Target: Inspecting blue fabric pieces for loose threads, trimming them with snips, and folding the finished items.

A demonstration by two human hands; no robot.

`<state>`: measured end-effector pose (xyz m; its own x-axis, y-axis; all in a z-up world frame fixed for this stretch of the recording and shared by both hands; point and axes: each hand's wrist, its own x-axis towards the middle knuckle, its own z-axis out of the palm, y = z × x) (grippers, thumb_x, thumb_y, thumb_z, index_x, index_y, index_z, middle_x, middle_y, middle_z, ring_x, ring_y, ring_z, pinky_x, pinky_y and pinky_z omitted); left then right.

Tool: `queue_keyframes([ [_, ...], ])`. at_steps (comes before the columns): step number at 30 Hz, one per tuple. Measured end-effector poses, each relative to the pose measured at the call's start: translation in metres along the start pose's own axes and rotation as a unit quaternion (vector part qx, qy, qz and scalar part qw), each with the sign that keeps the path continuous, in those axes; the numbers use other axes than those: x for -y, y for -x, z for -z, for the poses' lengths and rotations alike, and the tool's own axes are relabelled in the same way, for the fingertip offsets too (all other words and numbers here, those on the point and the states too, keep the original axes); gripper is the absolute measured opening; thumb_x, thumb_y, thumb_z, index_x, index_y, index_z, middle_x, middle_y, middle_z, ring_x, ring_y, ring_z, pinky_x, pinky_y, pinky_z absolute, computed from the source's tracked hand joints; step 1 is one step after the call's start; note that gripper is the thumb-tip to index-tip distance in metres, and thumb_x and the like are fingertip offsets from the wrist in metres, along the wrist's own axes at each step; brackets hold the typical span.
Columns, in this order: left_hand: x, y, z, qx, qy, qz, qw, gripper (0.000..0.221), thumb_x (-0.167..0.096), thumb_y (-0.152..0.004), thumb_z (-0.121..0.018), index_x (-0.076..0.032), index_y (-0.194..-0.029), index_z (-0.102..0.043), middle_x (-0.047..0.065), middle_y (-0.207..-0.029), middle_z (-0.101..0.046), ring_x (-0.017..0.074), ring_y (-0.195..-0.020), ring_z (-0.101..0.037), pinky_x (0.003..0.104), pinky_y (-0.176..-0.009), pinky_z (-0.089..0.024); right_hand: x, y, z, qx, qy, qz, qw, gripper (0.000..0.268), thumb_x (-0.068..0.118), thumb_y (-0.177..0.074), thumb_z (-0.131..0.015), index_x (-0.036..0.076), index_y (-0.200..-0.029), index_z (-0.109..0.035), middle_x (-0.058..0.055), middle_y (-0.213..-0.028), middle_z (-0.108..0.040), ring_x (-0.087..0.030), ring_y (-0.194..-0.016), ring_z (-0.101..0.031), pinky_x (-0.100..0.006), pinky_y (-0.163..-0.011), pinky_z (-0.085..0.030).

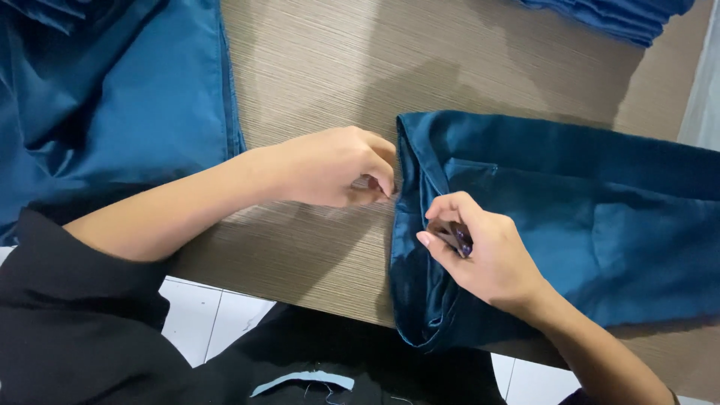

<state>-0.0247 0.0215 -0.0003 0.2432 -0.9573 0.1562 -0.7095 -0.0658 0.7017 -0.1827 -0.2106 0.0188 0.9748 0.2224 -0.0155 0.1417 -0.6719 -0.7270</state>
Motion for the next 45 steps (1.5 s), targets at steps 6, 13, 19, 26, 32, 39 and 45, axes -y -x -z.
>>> queue_keyframes([
  [6, -0.008, -0.001, 0.003, 0.033, -0.038, 0.036, 0.998, 0.005, -0.011, -0.089, -0.074, -0.008, -0.093, -0.075, 0.009, -0.089, -0.068, 0.0308, -0.081, -0.073, 0.042, -0.069, -0.061, 0.0, -0.002, 0.002, 0.027, -0.029, -0.024, 0.999, 0.027, 0.005, -0.088, -0.07, 0.012, -0.112, -0.06, -0.004, -0.079, -0.078, -0.021, -0.056, -0.069, -0.029, -0.053, -0.054],
  [13, -0.01, -0.002, 0.008, 0.018, 0.045, 0.021, 0.999, 0.008, -0.005, -0.084, -0.076, -0.011, -0.09, -0.077, 0.008, -0.081, -0.066, 0.025, -0.075, -0.073, 0.034, -0.07, -0.061, 0.001, -0.002, 0.003, 0.024, -0.055, -0.02, 0.998, 0.022, 0.003, -0.088, -0.07, 0.011, -0.106, -0.063, -0.006, -0.075, -0.076, -0.021, -0.053, -0.065, -0.027, -0.049, -0.051],
  [19, -0.014, -0.004, 0.02, 0.007, 0.111, 0.007, 0.994, 0.01, -0.004, -0.085, -0.075, -0.013, -0.088, -0.079, 0.006, -0.081, -0.068, 0.0189, -0.075, -0.071, 0.03, -0.072, -0.06, 0.018, 0.004, 0.01, 0.047, -0.011, -0.028, 0.998, 0.035, 0.008, -0.085, -0.074, 0.007, -0.118, -0.063, -0.016, -0.083, -0.075, -0.034, -0.061, -0.07, -0.036, -0.052, -0.056],
  [26, -0.018, -0.005, 0.019, -0.019, 0.134, -0.012, 0.991, 0.01, -0.001, -0.083, -0.075, -0.009, -0.088, -0.077, 0.009, -0.081, -0.067, 0.0209, -0.071, -0.068, 0.032, -0.069, -0.059, -0.005, 0.01, -0.014, -0.048, 0.099, 0.1, 0.989, 0.031, 0.011, -0.092, -0.072, -0.001, -0.121, -0.067, -0.018, -0.091, -0.073, -0.032, -0.071, -0.075, -0.028, -0.059, -0.06],
  [32, -0.02, -0.005, 0.015, -0.043, 0.145, -0.028, 0.988, 0.01, -0.002, -0.085, -0.076, -0.009, -0.09, -0.078, 0.01, -0.082, -0.068, 0.0197, -0.072, -0.068, 0.031, -0.07, -0.059, -0.009, 0.013, -0.021, -0.064, 0.251, 0.148, 0.954, 0.029, 0.023, -0.1, -0.061, 0.008, -0.125, -0.064, -0.007, -0.089, -0.064, -0.025, -0.073, -0.072, -0.029, -0.057, -0.06],
  [39, -0.019, -0.006, 0.01, -0.05, 0.154, -0.041, 0.986, 0.013, 0.001, -0.082, -0.076, -0.01, -0.089, -0.08, 0.008, -0.081, -0.07, 0.0175, -0.07, -0.07, 0.028, -0.067, -0.059, -0.001, 0.01, -0.023, -0.094, 0.347, 0.173, 0.917, 0.019, 0.02, -0.102, -0.053, 0.012, -0.118, -0.06, 0.003, -0.073, -0.045, -0.015, -0.051, -0.06, -0.023, -0.046, -0.052],
  [45, -0.022, -0.006, 0.015, -0.062, 0.162, -0.044, 0.984, 0.016, 0.004, -0.079, -0.075, -0.009, -0.087, -0.08, 0.009, -0.08, -0.071, 0.0189, -0.069, -0.069, 0.03, -0.067, -0.058, -0.004, 0.01, -0.027, -0.101, 0.346, 0.168, 0.918, 0.017, 0.018, -0.103, -0.051, 0.012, -0.117, -0.059, 0.002, -0.073, -0.043, -0.016, -0.051, -0.059, -0.022, -0.047, -0.051],
])
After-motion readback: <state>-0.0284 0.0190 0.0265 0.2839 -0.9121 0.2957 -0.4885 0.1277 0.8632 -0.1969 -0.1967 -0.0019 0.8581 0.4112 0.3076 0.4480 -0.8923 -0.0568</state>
